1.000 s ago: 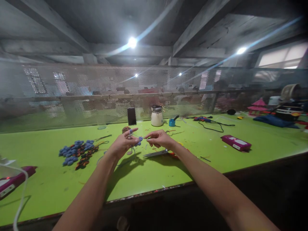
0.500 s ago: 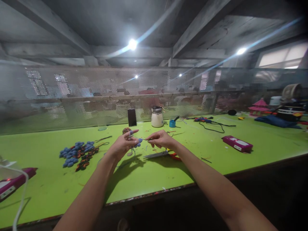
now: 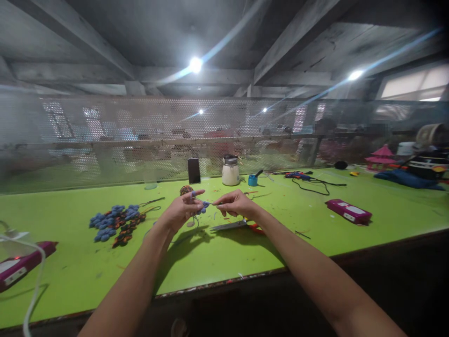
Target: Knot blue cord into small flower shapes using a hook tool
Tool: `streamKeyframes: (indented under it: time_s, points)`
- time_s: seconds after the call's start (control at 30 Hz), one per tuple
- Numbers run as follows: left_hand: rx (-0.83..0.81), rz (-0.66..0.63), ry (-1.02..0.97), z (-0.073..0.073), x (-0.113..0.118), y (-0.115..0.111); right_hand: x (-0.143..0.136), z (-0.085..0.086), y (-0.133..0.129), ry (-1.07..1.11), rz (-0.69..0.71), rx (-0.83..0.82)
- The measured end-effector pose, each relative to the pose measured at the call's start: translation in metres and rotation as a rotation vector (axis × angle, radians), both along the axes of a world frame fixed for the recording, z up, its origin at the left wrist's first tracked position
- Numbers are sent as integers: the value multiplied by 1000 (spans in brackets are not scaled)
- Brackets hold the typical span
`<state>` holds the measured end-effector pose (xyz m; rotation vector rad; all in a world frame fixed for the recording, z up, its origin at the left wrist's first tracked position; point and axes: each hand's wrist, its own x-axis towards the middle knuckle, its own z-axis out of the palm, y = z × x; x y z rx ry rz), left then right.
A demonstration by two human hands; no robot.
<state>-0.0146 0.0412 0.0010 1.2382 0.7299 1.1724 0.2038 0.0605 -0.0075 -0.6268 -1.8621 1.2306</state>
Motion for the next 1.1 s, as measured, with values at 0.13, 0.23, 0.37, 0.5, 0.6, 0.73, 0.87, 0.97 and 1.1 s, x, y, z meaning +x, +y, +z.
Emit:
streamKeyframes:
  time_s: [0.13,0.23,0.37,0.5,0.6,0.73,0.87,0.97,1.1]
  points:
    - [-12,-3,-9,0,1,0,0,0,-1,16,15,-33]
    - [-24,-9,-13,1,1,-1,-1,-2,-1,32,32,-63]
    - [-31,-20,-19,1,2,-1,-2,-5,0,58,55,-114]
    - [-42,-22,-18,1,2,-1,-5,-11,2,95,67,-166]
    - [-45,-23,-20,0,2,-1,-7,-14,3,123,64,-195]
    - [-43,-17,-27,-2,3,0,-11,-16,2,151,51,-217]
    - [-29,4,-38,-3,4,1,-13,-15,1,165,27,-224]
    - [-12,21,-53,-3,5,0,-14,-13,-1,167,9,-219]
    - [-1,27,-71,-2,6,-1,-14,-13,-1,145,1,-189]
